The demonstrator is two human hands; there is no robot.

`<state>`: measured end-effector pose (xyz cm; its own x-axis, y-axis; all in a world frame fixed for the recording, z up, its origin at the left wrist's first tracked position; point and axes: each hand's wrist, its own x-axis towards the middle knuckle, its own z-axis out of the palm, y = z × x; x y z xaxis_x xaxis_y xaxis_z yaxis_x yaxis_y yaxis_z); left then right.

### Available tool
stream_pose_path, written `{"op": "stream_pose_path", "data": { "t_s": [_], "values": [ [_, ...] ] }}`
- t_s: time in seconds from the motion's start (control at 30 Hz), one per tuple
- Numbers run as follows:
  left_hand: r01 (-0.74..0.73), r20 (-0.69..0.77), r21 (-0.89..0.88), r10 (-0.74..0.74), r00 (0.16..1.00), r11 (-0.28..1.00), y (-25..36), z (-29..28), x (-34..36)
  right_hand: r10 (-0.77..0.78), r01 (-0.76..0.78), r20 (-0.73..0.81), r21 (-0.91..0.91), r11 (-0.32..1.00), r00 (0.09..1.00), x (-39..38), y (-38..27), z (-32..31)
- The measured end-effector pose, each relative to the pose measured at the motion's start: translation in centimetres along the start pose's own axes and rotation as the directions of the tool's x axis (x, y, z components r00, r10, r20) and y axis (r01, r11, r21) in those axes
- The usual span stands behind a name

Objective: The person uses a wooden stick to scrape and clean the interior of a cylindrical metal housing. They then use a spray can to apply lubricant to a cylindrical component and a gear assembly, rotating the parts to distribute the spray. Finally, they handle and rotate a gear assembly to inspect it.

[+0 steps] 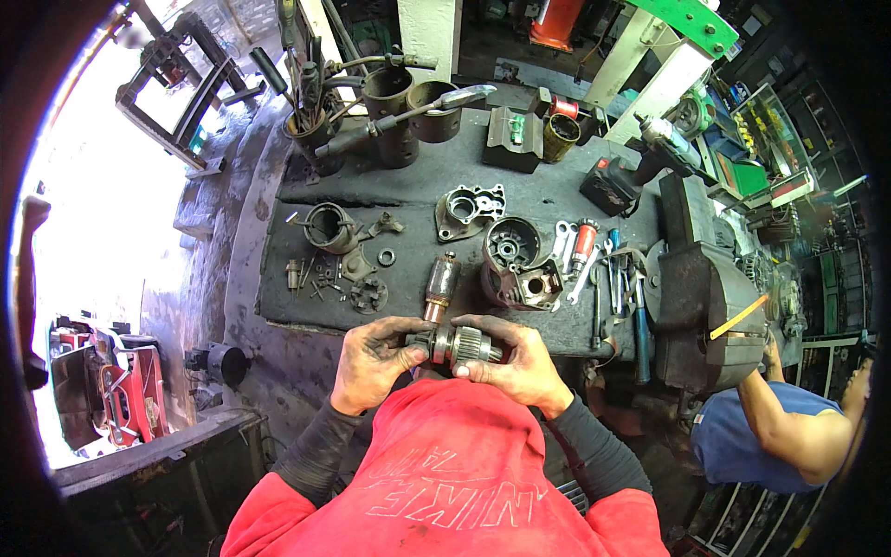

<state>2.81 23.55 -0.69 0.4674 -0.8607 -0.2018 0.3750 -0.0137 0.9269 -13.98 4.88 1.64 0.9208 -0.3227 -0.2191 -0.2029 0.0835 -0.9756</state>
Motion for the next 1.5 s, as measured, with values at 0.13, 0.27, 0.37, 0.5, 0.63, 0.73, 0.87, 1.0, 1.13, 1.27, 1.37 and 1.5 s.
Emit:
{"op": "stream_pose_path", "data": {
  "t_s": [0.13,0.27,0.37,0.5,0.63,0.73,0.87,1.0,1.13,1.27,1.37,1.5],
  "values": [
    [-0.013,0.053,0.049,0.01,0.999,0.999,1.1,0.4,0.0,-0.036,0.038,-0.032,0.05,0.998,0.999,-0.2,-0.4,-0.2],
    [-0.069,0.105,0.186,0.05,0.993,0.98,2.2,0.6,0.4,-0.053,0.053,-0.059,0.005,0.999,0.997,-0.4,-0.9,-0.4],
    [-0.037,0.105,0.299,0.005,0.994,0.953,2.6,0.4,0.5,-0.073,0.073,-0.016,-0.02,0.997,0.997,-0.5,-0.9,-0.4],
    [-0.083,0.115,0.347,0.045,0.992,0.934,2.5,0.3,0.4,-0.047,0.047,-0.015,0.011,0.999,0.999,-0.6,-0.5,-0.1],
    [-0.118,0.131,0.388,0.072,0.989,0.914,2.3,0.2,0.3,-0.044,0.045,-0.015,0.021,0.999,0.999,-0.7,-0.2,0.4],
    [-0.152,0.128,0.435,0.106,0.986,0.888,2.3,0.3,0.2,-0.065,0.065,-0.02,-0.008,0.998,0.998,-0.7,-0.1,0.6],
    [-0.2,0.14,0.435,0.153,0.978,0.878,2.2,0.5,0.2,-0.004,0.005,-0.022,0.004,1.0,1.0,-0.7,-0.4,0.6],
    [-0.283,0.172,0.489,0.227,0.959,0.825,2.0,0.6,0.2,0.022,-0.021,-0.01,0.03,0.999,1.0,-0.7,-0.5,0.4],
    [-0.26,0.151,0.42,0.216,0.965,0.869,1.7,0.9,0.3,-0.037,0.037,-0.034,0.01,0.999,0.999,-0.7,-0.3,0.3],
    [-0.01,0.04,-0.06,0.012,0.999,0.998,1.5,1.0,0.3,-0.115,0.113,-0.096,-0.029,0.993,0.989,-0.8,0.2,0.3],
    [0.115,0.001,0.075,-0.116,0.993,0.991,1.5,0.6,0.4,-0.023,0.034,-0.12,0.086,0.996,0.992,-0.9,0.5,0.3],
    [0.145,0.007,0.06,-0.146,0.989,0.988,1.1,0.2,0.1,-0.002,0.01,-0.106,0.068,0.998,0.994,-1.2,0.7,0.4]
  ]
}}
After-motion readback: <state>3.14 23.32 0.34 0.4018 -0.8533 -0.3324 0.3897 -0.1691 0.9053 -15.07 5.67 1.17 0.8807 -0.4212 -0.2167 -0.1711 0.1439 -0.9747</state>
